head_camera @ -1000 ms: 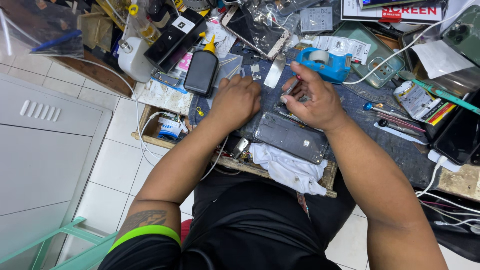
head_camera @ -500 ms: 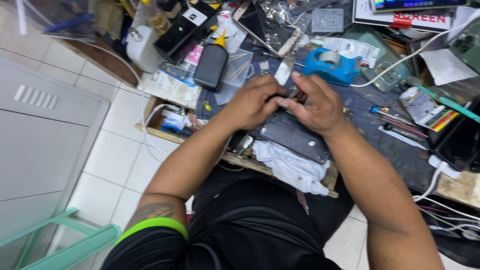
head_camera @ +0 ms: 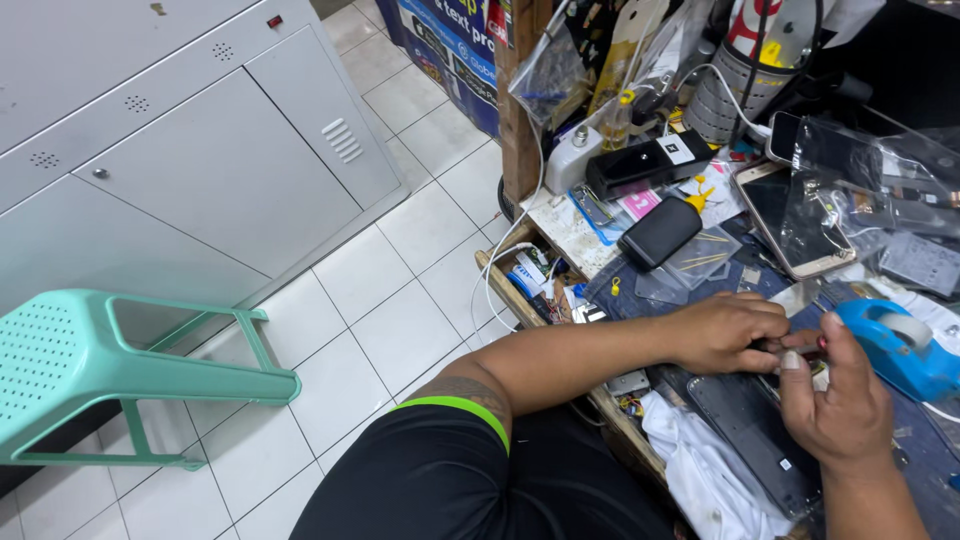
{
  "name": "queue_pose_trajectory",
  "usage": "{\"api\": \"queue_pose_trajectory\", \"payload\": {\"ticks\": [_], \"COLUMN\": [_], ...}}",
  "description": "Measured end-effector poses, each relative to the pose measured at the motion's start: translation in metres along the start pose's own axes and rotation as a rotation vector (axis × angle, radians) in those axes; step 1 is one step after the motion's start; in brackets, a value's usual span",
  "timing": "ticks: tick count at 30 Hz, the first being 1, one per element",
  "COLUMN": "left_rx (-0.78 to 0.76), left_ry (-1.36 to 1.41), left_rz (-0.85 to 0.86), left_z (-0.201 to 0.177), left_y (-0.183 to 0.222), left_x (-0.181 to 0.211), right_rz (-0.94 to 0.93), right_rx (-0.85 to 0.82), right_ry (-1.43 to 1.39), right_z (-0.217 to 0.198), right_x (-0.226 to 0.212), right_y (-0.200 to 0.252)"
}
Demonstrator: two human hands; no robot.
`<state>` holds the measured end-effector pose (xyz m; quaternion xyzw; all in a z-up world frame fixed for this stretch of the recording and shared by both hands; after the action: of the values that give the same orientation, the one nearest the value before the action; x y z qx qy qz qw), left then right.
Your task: The person disassembles a mobile phone by prying open the back casing, removing internal components, and using a screwdriver to detach parts on a cluttered workbench.
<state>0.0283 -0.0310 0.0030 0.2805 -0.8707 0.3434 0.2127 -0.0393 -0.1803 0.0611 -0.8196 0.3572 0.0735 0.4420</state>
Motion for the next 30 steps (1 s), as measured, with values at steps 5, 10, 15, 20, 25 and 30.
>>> {"api": "queue_pose_trajectory", "payload": {"ticks": [5, 10, 15, 20, 25, 30], "left_rx": [0.014, -0.024, -0.046, -0.049, -0.025, -0.021], "left_ry": [-0.095, -0.067, -0.072, -0.068, -0.001, -0.031], "left_rz": [-0.026, -0.003, -0.044, -0.076, 0.017, -0.028], "left_z": [-0.002, -0.005, -0.003, -0.008, -0.01, -0.017], "left_y": [0.0, 0.005, 0.001, 0.003, 0.002, 0.002], "left_x": [0.005, 0.003, 0.001, 0.005, 0.008, 0.009], "right_rz": [0.081, 0.065, 0.02, 0.075, -0.099, -0.184], "right_rx": [0.057, 0.011, 0.035, -0.009, 0.015, 0.081], "right_ry": [0.187, -0.033, 0.14, -0.03, 0.175, 0.063], "right_z": [0.005, 0.006, 0.003, 0.009, 0.003, 0.009], "right_x": [0.011, 0.018, 0.006, 0.022, 0.015, 0.016], "right_y": [0.009, 0.01, 0.001, 0.018, 0.01, 0.005]}}
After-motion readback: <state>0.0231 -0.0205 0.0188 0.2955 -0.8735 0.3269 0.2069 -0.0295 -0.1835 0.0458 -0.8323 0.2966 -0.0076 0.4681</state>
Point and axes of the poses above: each hand's wrist, its own y-axis away from the middle knuckle, its own z-axis out of the palm, x = y × z, the point moved 4 cm from there along -y, towards the middle knuckle, and after that the axes turned 6 degrees about -y, right-handed, at the moved point
